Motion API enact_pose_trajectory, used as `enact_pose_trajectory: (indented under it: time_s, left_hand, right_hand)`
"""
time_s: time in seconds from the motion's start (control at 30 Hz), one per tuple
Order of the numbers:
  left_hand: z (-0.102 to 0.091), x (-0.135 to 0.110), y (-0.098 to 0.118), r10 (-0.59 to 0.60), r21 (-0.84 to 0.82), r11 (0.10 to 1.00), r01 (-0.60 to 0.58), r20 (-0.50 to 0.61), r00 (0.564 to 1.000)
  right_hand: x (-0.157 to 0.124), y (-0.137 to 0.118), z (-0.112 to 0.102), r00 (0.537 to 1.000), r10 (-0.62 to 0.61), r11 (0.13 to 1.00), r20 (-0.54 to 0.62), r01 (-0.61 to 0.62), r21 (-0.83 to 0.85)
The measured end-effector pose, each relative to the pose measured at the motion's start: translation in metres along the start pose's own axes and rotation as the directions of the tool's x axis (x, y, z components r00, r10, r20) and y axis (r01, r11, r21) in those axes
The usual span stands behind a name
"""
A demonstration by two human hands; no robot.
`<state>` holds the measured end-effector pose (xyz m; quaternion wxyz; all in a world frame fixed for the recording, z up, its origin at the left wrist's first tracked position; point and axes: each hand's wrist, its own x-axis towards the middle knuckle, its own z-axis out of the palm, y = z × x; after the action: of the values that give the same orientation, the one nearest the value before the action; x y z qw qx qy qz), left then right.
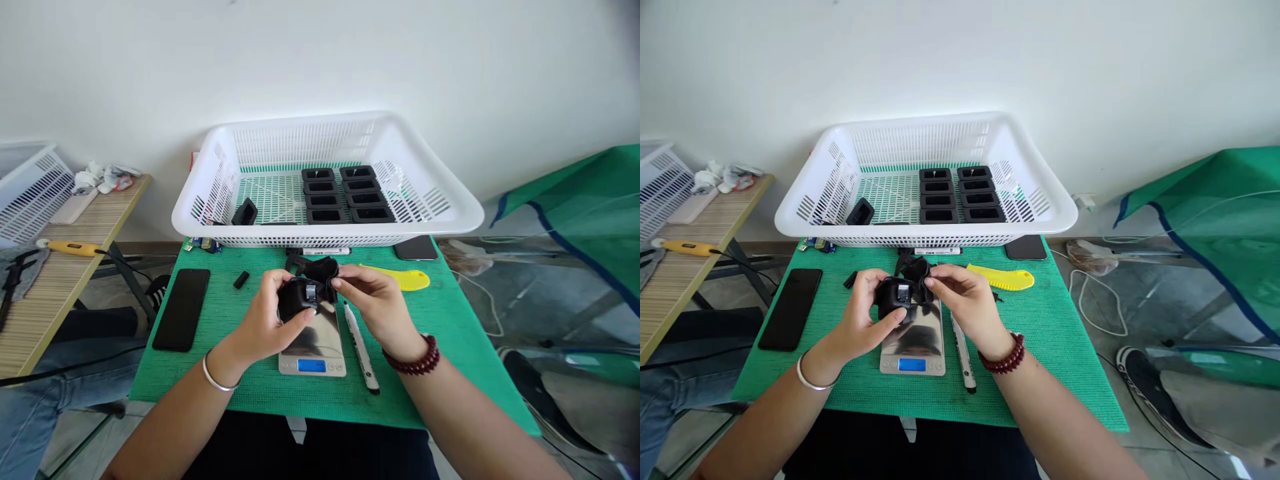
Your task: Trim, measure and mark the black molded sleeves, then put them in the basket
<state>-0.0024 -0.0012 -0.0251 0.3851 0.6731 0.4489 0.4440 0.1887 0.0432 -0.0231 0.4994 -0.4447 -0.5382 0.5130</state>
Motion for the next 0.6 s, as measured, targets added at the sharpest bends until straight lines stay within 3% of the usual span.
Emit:
enact_pose_trajectory:
  time_s: [0.33,0.6]
  left_hand:
    - [-0.004,0.008,0.011,0.121,0.267,0.956,-0.119,0.010,0.993]
    - [0.000,0.005,0.001,0.172,0.451,0.874,-0.179,0.058,0.983]
  right_hand:
    - [-0.001,0.008,0.001,0.995,-0.031,0.996,0.098,0.039,-0.082]
    - [-0.003,0.006,0.002,0.983,-0.064,0.969,0.170,0.102,-0.225]
